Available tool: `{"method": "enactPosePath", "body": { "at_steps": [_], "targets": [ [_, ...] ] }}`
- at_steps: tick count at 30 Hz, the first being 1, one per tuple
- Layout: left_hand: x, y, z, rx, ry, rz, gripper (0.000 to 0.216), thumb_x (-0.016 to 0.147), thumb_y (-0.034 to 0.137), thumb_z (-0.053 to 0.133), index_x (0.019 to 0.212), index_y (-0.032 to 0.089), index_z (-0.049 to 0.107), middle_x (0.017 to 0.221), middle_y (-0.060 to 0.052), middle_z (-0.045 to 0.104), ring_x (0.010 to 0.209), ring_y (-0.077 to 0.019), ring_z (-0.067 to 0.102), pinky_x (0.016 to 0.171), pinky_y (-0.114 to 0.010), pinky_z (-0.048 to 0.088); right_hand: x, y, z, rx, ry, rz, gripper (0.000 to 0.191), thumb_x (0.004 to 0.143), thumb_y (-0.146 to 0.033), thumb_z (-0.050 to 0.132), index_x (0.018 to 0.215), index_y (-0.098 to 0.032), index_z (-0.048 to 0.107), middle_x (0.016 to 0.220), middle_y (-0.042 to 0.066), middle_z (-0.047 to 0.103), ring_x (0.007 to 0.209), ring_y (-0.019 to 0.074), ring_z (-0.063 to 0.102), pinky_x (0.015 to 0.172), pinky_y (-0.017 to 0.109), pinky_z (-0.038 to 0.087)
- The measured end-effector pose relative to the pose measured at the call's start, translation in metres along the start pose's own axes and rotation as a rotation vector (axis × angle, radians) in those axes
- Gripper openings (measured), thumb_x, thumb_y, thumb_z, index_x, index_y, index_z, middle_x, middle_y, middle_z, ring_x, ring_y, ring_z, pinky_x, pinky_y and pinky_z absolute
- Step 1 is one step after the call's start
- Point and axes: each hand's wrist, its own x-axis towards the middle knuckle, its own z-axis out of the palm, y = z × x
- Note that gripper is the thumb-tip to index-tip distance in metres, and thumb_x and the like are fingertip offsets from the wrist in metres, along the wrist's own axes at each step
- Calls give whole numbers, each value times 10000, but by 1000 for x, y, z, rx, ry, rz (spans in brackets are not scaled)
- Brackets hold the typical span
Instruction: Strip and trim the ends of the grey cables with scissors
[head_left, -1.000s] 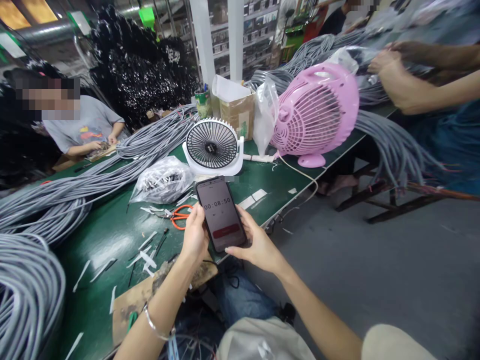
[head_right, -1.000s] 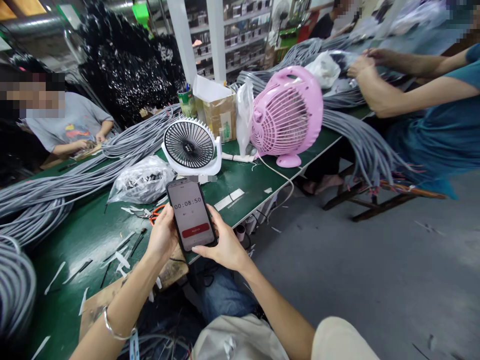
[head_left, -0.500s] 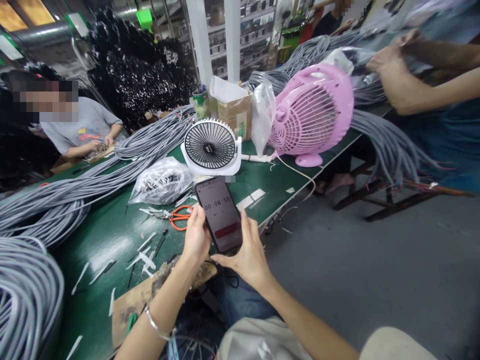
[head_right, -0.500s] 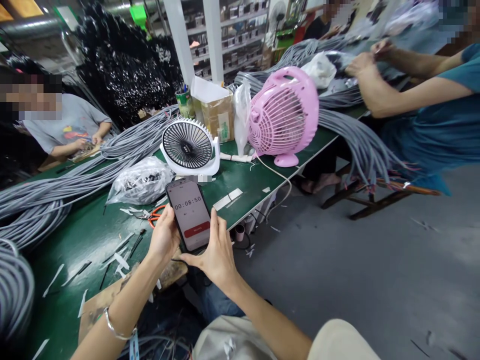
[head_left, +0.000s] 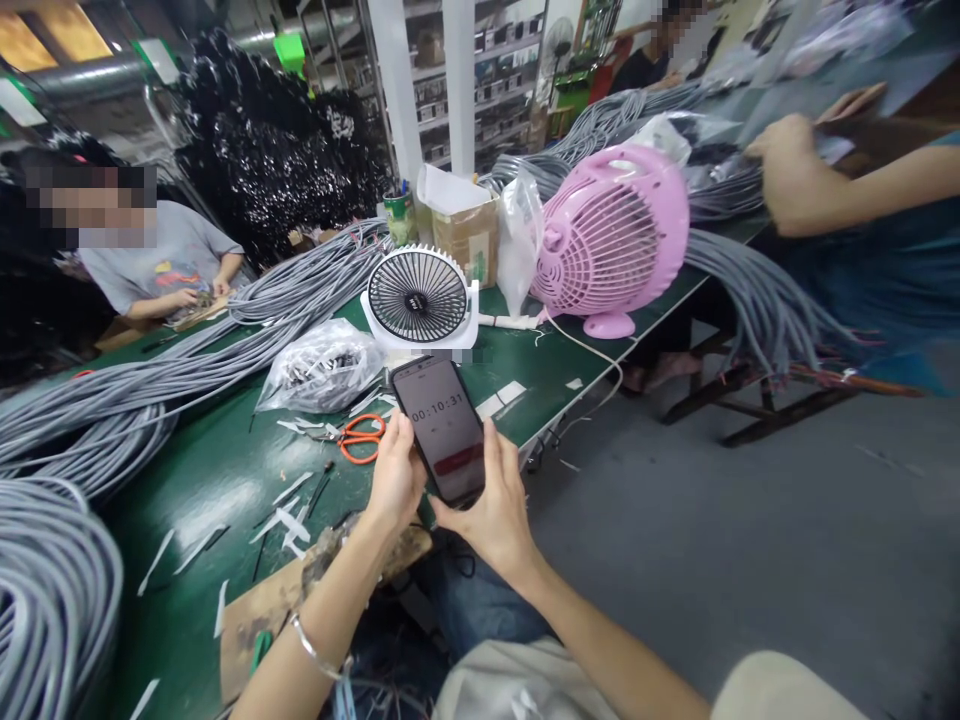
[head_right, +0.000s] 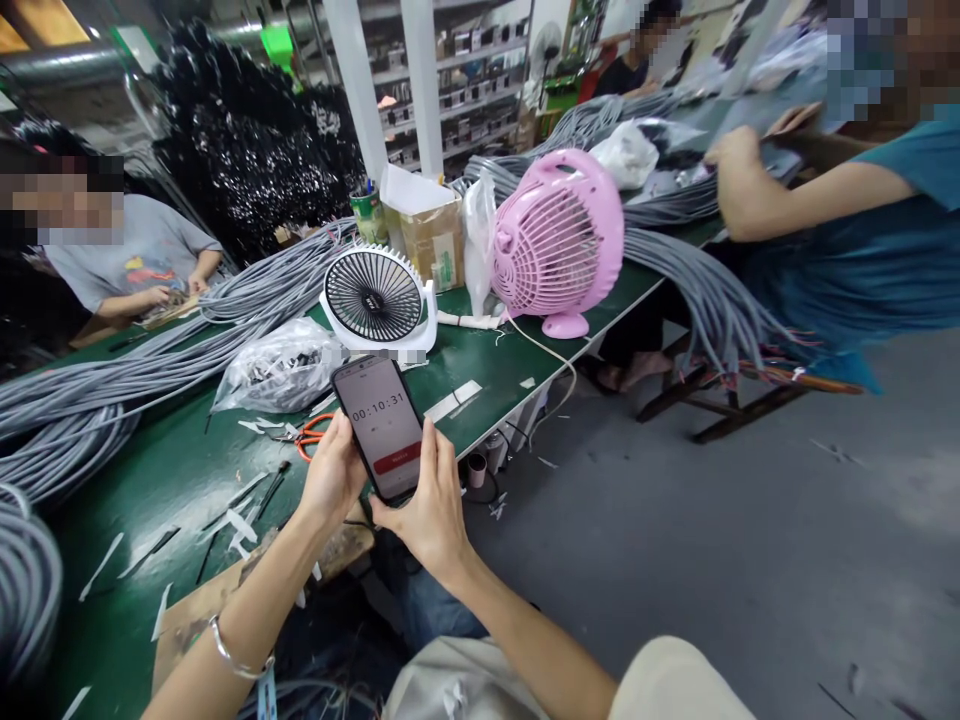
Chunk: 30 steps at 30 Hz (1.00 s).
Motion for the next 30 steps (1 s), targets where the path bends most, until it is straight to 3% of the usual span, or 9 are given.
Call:
{"method": "enactPosePath", "body": {
  "at_steps": [10, 22, 30],
  "targets": [
    [0, 0, 3, -20, -36, -3, 307, 657, 381, 717, 892, 199, 641, 991, -44, 677, 990, -212, 596, 919, -366, 444, -3, 1, 0, -81, 57, -36, 1067, 604, -314, 680, 1436, -185, 25, 1219, 177, 367, 1117, 369, 439, 875, 528, 441],
    [-1, 2, 2, -29, -82, -34, 302, 676, 362, 710, 901, 173, 636, 936, -59, 691, 960, -211, 614, 936, -373, 429, -1, 1, -1, -185, 188, -142, 1006, 634, -349, 625, 1439, -151, 55, 1160, 163, 416, 1026, 320, 482, 781, 480, 493],
    [-1, 6, 3, 15, -122, -64, 396, 607, 393, 757, 912, 174, 631, 920, -45, 701, 846, -191, 647, 849, -340, 478, 0, 4, -2, -200, 215, -160, 976, 651, -356, 599, 1437, -149, 59, 1157, 164, 430, 1023, 314, 482, 780, 472, 489]
  ]
}}
